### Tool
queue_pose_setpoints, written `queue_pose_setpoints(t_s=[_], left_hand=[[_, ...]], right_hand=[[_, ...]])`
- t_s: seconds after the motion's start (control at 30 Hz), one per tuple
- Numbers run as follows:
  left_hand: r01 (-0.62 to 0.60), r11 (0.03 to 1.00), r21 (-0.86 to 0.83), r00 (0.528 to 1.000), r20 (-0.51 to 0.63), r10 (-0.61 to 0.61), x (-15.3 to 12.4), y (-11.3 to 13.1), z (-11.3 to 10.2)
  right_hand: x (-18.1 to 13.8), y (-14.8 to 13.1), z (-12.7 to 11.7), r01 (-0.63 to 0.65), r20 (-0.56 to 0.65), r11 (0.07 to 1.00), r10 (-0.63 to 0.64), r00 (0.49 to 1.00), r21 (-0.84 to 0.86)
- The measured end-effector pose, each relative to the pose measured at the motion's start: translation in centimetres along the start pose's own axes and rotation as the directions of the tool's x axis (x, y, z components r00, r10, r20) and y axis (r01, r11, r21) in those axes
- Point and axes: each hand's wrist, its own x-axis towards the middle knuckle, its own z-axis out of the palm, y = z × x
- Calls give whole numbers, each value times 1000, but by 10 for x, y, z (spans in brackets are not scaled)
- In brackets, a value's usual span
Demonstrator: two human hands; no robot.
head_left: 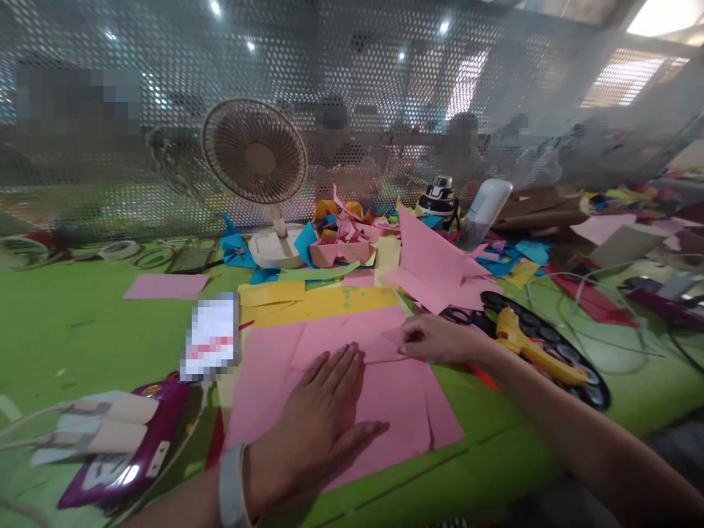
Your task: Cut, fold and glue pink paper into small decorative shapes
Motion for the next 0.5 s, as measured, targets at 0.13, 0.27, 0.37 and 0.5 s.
queue_pose_setpoints(t_s=[0.13,0.27,0.37,0.5], left_hand=[[4,1000,-13,1000,-28,-5,0,0,2],[11,1000,-28,1000,-18,-12,-1,-1,5],[8,1000,-30,1000,-27,-9,-1,-2,6],[-4,1000,-22,999,-34,4,-1,-2,5]], right_hand=[[0,1,-4,3,39,1000,-4,999,8],[-1,2,-4,0,41,1000,1,999,-22],[-1,4,-3,-12,8,996,13,1000,-89],[-1,7,-4,-12,-7,989,11,1000,-147]])
